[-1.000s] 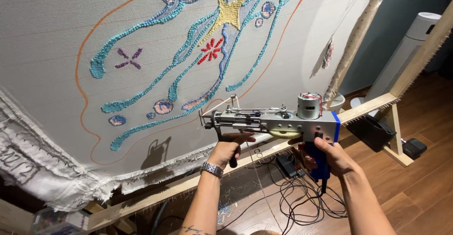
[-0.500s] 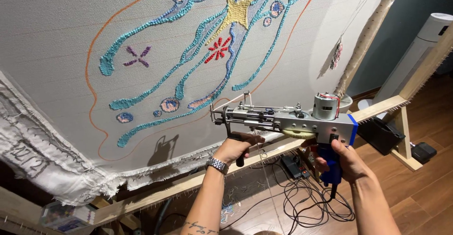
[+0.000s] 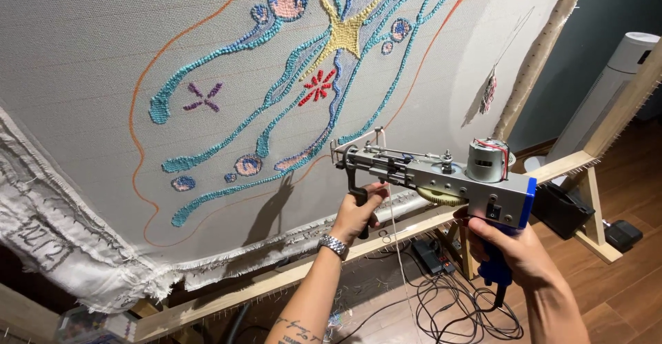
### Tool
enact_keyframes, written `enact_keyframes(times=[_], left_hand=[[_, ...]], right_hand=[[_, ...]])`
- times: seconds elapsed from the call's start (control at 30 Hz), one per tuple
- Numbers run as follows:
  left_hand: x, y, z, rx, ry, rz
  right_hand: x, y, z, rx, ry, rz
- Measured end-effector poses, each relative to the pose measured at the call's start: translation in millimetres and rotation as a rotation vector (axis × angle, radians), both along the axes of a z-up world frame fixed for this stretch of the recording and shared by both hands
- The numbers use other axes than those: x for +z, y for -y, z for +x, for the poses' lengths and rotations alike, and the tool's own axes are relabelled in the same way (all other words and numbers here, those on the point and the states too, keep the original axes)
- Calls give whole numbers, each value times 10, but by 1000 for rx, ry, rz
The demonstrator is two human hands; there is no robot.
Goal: Using a tufting gun and scissors to work on a rug attached to a large vertical frame.
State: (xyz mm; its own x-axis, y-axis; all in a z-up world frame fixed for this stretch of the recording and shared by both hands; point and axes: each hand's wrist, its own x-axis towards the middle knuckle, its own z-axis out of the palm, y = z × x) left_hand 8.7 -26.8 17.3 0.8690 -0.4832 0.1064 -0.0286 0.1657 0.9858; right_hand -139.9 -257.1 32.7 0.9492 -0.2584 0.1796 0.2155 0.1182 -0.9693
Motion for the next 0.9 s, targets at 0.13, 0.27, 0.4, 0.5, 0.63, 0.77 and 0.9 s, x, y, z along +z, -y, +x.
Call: enact_keyframes(times=[0.13, 0.27, 0.4, 0.5, 0.63, 0.77, 0.9], left_hand=[[91, 142, 18, 85, 63, 71], [141, 172, 132, 116, 67, 97], [194, 122, 253, 115, 119, 157], [243, 79, 331, 122, 162, 206], [327, 3, 397, 105, 139, 187], [360, -64, 451, 96, 137, 187], [379, -91, 497, 98, 136, 191]], right_hand=[[32, -62, -13, -80, -58, -16], [-130, -83, 28, -118, -19, 31], [-137, -178, 97, -141, -68, 32], [-109, -259, 152, -171, -77, 20], [12, -396, 221, -61, 61, 32], [51, -491, 257, -53, 79, 54], [145, -589, 260, -109, 49, 77]])
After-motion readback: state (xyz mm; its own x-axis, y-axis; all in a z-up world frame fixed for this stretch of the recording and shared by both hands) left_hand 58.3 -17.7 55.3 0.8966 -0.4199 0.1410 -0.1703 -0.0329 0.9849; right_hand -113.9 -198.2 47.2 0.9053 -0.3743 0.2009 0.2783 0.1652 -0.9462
